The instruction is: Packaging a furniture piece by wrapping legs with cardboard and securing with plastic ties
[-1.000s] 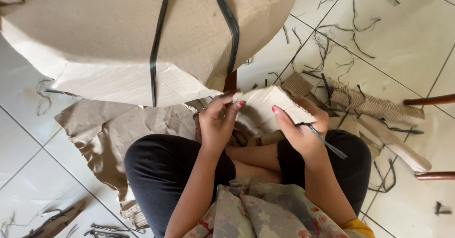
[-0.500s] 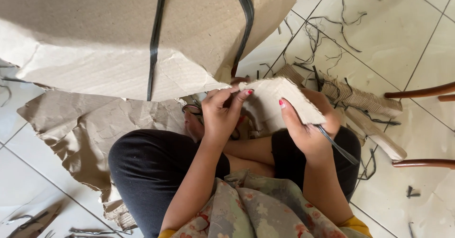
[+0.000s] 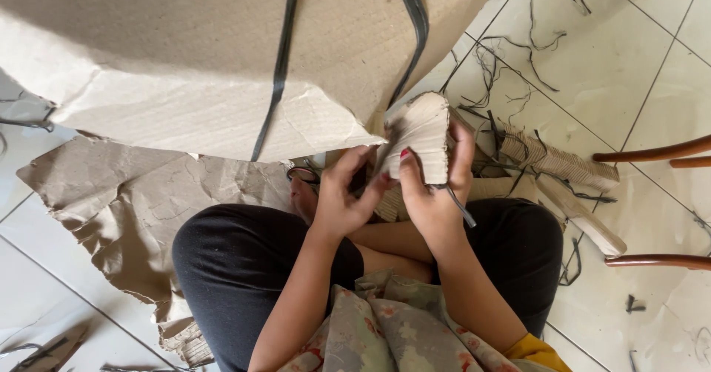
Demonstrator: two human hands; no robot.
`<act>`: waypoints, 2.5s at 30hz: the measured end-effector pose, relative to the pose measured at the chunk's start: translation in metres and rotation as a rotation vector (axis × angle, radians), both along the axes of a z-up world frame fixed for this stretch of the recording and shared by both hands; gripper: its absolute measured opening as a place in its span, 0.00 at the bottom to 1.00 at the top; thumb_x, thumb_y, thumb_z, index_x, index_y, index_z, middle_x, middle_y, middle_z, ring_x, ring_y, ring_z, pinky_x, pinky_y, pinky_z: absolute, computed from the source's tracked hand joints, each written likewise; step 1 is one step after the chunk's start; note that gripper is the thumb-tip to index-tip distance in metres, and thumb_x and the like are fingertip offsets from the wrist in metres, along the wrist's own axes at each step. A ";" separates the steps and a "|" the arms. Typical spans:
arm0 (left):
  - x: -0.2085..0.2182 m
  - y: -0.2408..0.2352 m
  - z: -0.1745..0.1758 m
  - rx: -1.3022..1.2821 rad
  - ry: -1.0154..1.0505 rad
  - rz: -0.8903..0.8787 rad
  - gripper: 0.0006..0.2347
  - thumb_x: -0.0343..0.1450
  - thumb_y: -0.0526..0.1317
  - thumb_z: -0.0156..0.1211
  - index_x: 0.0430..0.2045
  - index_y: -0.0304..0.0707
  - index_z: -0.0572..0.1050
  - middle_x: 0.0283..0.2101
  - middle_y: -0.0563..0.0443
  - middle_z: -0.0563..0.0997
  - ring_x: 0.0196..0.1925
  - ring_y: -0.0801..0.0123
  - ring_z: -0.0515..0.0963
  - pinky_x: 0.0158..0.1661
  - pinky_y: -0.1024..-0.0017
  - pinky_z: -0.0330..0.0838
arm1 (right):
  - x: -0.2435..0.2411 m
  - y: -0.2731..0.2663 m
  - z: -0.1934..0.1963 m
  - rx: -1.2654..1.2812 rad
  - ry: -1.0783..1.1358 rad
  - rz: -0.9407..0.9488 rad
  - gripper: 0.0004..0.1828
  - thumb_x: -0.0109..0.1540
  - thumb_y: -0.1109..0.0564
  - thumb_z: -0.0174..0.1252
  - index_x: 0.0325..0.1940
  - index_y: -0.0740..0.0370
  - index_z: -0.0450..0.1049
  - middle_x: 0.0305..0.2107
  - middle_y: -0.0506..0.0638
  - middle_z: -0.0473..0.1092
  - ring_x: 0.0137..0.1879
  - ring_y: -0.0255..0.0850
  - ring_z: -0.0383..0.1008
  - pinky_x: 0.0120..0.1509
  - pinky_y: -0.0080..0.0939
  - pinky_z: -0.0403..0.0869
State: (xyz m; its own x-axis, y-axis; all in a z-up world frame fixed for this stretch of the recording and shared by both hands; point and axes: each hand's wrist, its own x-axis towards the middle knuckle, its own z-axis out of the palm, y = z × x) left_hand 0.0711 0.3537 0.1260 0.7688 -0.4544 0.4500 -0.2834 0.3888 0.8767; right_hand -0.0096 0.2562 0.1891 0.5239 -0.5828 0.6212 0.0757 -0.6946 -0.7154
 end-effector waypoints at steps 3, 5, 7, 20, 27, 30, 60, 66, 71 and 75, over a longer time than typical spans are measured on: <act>0.001 0.010 0.002 0.012 -0.101 -0.259 0.33 0.60 0.31 0.69 0.63 0.24 0.67 0.63 0.29 0.74 0.66 0.38 0.71 0.66 0.42 0.62 | 0.006 0.011 0.011 0.235 0.046 0.200 0.35 0.62 0.72 0.53 0.71 0.69 0.47 0.43 0.74 0.72 0.25 0.52 0.80 0.25 0.43 0.82; 0.001 0.010 0.004 -0.006 -0.082 -0.195 0.26 0.63 0.30 0.69 0.58 0.24 0.71 0.56 0.31 0.78 0.59 0.41 0.77 0.60 0.45 0.68 | 0.000 0.007 0.014 0.274 0.050 0.299 0.38 0.59 0.70 0.60 0.71 0.72 0.51 0.41 0.74 0.73 0.29 0.56 0.81 0.32 0.51 0.82; -0.001 0.006 -0.003 -0.028 -0.059 -0.135 0.20 0.66 0.28 0.69 0.53 0.24 0.75 0.48 0.33 0.83 0.53 0.44 0.82 0.54 0.48 0.75 | -0.009 -0.004 0.012 0.310 0.058 0.395 0.42 0.57 0.68 0.67 0.71 0.76 0.55 0.39 0.75 0.74 0.34 0.60 0.82 0.38 0.59 0.83; -0.018 -0.020 0.003 -0.131 0.013 -0.096 0.05 0.73 0.30 0.62 0.37 0.24 0.82 0.37 0.36 0.80 0.46 0.49 0.83 0.50 0.54 0.76 | -0.034 -0.065 -0.013 0.758 -0.036 0.599 0.44 0.65 0.29 0.50 0.67 0.71 0.61 0.33 0.61 0.75 0.08 0.21 0.57 0.09 0.20 0.56; -0.024 -0.019 -0.003 -0.068 0.237 0.063 0.17 0.71 0.30 0.68 0.40 0.40 0.61 0.21 0.52 0.72 0.15 0.80 0.63 0.18 0.82 0.61 | -0.047 -0.079 -0.023 0.610 -0.021 0.225 0.26 0.60 0.62 0.69 0.54 0.62 0.60 0.21 0.52 0.69 0.11 0.26 0.56 0.15 0.23 0.55; -0.023 -0.021 0.003 -0.090 0.093 0.131 0.13 0.71 0.29 0.67 0.28 0.39 0.63 0.12 0.51 0.67 0.10 0.82 0.59 0.13 0.81 0.55 | -0.044 -0.065 -0.012 0.365 -0.059 0.043 0.24 0.62 0.63 0.71 0.36 0.58 0.56 0.17 0.45 0.57 0.15 0.24 0.52 0.21 0.23 0.49; 0.064 0.046 0.052 0.595 -0.875 1.046 0.14 0.78 0.38 0.81 0.53 0.66 0.83 0.81 0.63 0.43 0.84 0.54 0.27 0.81 0.49 0.21 | 0.020 -0.047 0.028 -0.333 0.083 0.231 0.15 0.58 0.64 0.75 0.35 0.75 0.74 0.68 0.73 0.61 0.32 0.39 0.76 0.37 0.36 0.73; 0.077 0.064 0.059 0.566 -0.825 0.824 0.25 0.70 0.50 0.90 0.61 0.75 0.81 0.79 0.61 0.48 0.81 0.52 0.22 0.74 0.43 0.04 | 0.047 -0.060 -0.034 -0.151 0.163 0.392 0.15 0.54 0.74 0.67 0.42 0.70 0.74 0.31 0.57 0.77 0.30 0.39 0.73 0.31 0.31 0.70; 0.084 0.075 0.073 0.587 -0.810 0.739 0.33 0.61 0.39 0.91 0.60 0.73 0.82 0.79 0.58 0.48 0.80 0.49 0.23 0.73 0.42 0.06 | 0.052 -0.039 -0.026 0.014 0.124 0.406 0.13 0.55 0.75 0.66 0.38 0.68 0.70 0.29 0.53 0.76 0.27 0.36 0.70 0.32 0.31 0.69; 0.120 0.073 0.056 0.406 -0.873 0.814 0.27 0.67 0.45 0.96 0.56 0.77 0.82 0.80 0.71 0.49 0.83 0.62 0.23 0.76 0.51 0.01 | 0.073 -0.044 -0.046 -0.185 0.010 0.414 0.14 0.57 0.74 0.67 0.34 0.65 0.69 0.23 0.53 0.75 0.20 0.36 0.68 0.20 0.30 0.61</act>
State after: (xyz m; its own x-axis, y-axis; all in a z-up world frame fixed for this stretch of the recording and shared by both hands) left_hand 0.1914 0.4268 0.1820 0.4077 -0.2138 0.8877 -0.8576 -0.4235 0.2918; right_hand 0.0638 0.2119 0.1432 0.6957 -0.2028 0.6892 0.3678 -0.7236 -0.5841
